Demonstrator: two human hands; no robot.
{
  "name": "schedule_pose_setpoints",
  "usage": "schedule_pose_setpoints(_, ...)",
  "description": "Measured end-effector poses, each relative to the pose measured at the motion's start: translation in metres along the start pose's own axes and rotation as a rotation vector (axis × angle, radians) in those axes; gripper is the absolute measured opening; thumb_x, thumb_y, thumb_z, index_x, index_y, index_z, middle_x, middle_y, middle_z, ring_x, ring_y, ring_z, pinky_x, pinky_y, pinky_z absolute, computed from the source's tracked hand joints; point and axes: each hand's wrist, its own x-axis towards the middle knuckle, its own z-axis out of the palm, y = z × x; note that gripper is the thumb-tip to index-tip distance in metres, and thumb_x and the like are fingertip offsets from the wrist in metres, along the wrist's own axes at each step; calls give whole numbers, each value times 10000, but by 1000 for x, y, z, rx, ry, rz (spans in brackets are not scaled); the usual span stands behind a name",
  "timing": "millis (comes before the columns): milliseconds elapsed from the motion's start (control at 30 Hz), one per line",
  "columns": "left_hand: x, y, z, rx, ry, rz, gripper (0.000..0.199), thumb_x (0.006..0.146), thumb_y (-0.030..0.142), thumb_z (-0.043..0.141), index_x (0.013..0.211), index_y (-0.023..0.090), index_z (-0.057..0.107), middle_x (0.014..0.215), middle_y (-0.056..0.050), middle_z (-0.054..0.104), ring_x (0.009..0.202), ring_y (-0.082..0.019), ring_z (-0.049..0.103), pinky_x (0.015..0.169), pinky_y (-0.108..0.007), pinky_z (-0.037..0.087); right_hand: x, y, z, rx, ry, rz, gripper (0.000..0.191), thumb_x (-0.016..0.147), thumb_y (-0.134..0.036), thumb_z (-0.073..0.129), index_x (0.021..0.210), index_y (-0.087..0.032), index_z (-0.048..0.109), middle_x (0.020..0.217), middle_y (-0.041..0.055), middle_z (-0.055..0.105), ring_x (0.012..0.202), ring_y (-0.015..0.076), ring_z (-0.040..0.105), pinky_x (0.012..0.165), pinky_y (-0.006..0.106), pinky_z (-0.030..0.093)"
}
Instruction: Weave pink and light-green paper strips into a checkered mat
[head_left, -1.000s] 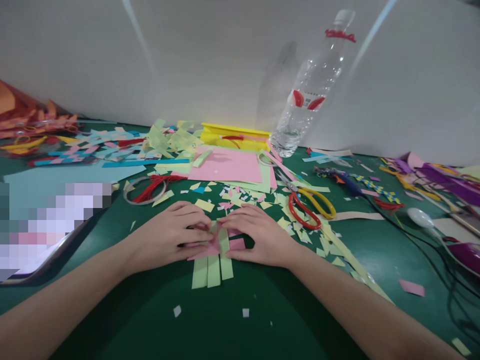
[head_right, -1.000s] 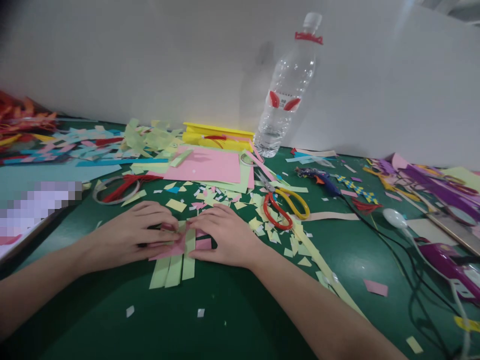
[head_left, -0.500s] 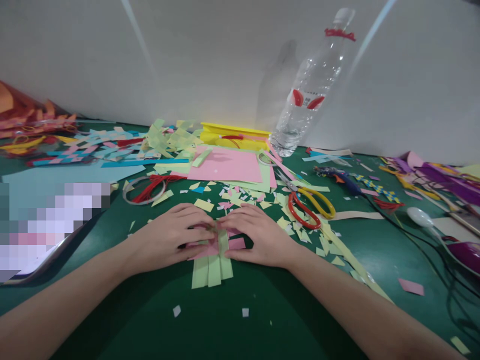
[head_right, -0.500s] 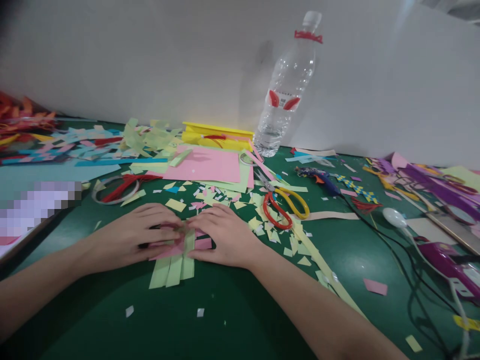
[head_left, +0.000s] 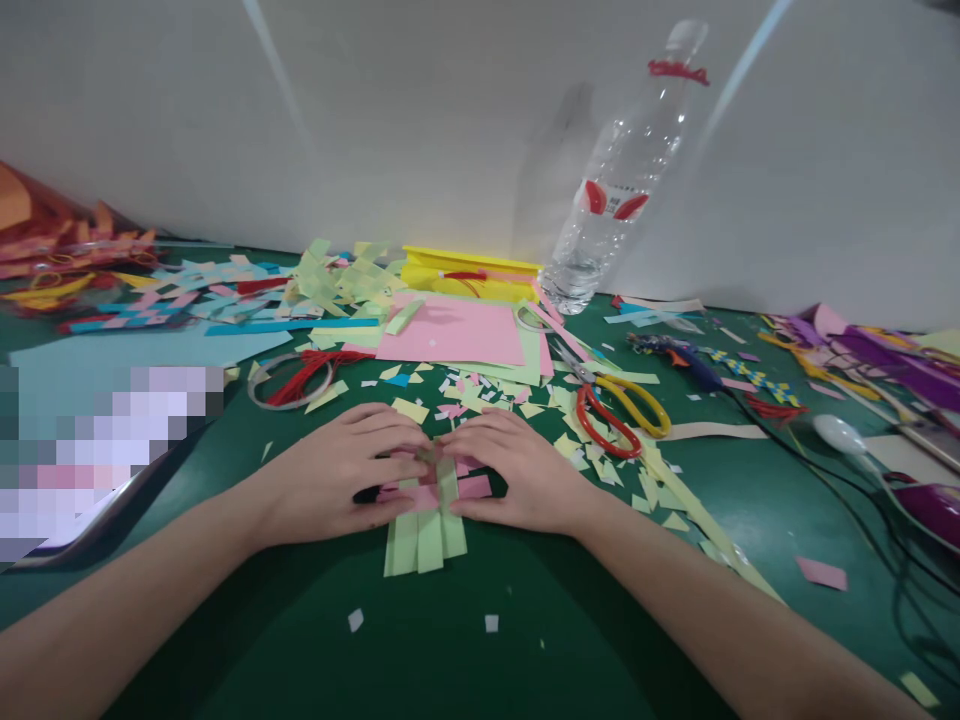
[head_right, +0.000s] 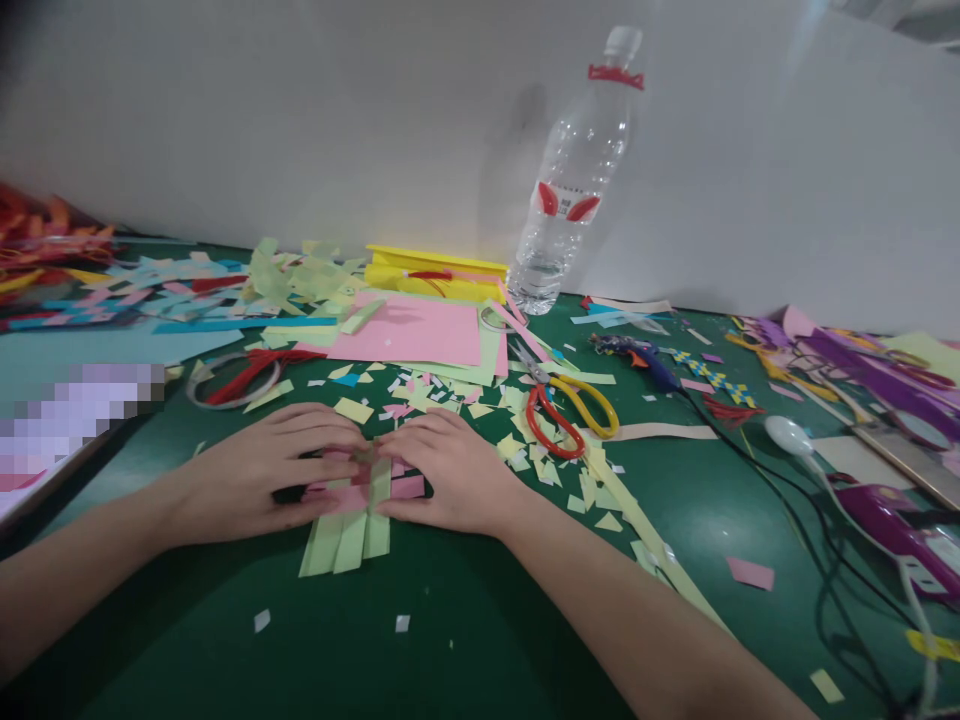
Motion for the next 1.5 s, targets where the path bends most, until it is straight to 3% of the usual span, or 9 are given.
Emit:
schedule_pose_setpoints(267,-3,-3,-4,13,59,25,203,896,233,501,1045,235,640,1078,-69,641,1044,-209,548,948,-393,395,1,0,1,-7,7,5,456,818,-487,611,1143,-169,582,1186,64,643,1138,202,546,1051,369,330)
schedule_pose_setpoints(500,0,3,-3,-39,-21,-8,258,884,292,514,1124,262,604,1148,-65,624,1109,-233,526,975,-398,382,-1,1,1,-7,-6,12,441,824,-464,609,1168,-190,568,1207,60,631,1168,201,527,1067,392,317)
schedule_pose_setpoints(733,-4,-2,-11,-59,88,-11,212,901,262,468,1052,259,617,1076,-62,633,1033,-218,549,940,-389,412,0,0,0,-12,-23,19,460,830,-490,592,1164,-176,565,1210,70,631,1160,210,538,1086,400,294)
schedule_pose_setpoints(1133,-1,1,-7,-24,11,2,208,891,278,508,1063,245,619,1116,-72,632,1070,-221,541,965,-389,382,0,0,0,-7,-19,9,435,827,-466,604,1163,-192,571,1214,69,627,1171,209,527,1070,403,314)
schedule_pose_setpoints(1267,-4,-4,-10,-49,59,-58,232,877,332,548,1081,239,609,1098,-63,636,1034,-217,560,929,-365,410,0,-1,-1,-24,-20,14,446,827,-482,596,1154,-179,572,1213,69,629,1168,208,535,1094,413,289)
schedule_pose_setpoints(1400,-11,-18,-14,-43,43,-170,432,810,487,614,1168,248,584,1154,-74,634,1076,-257,555,943,-397,415,-1,-1,-2,-38,28,-9,411,849,-455,574,1169,-196,566,1218,57,630,1166,183,543,1112,417,264)
schedule_pose_setpoints(1500,-13,-26,-15,-71,-3,-200,372,824,481,604,1112,247,620,1098,-58,667,1067,-244,568,944,-391,426,-2,-1,-1,-52,95,-39,347,871,-421,549,1136,-200,587,1184,52,652,1141,176,565,1105,416,282)
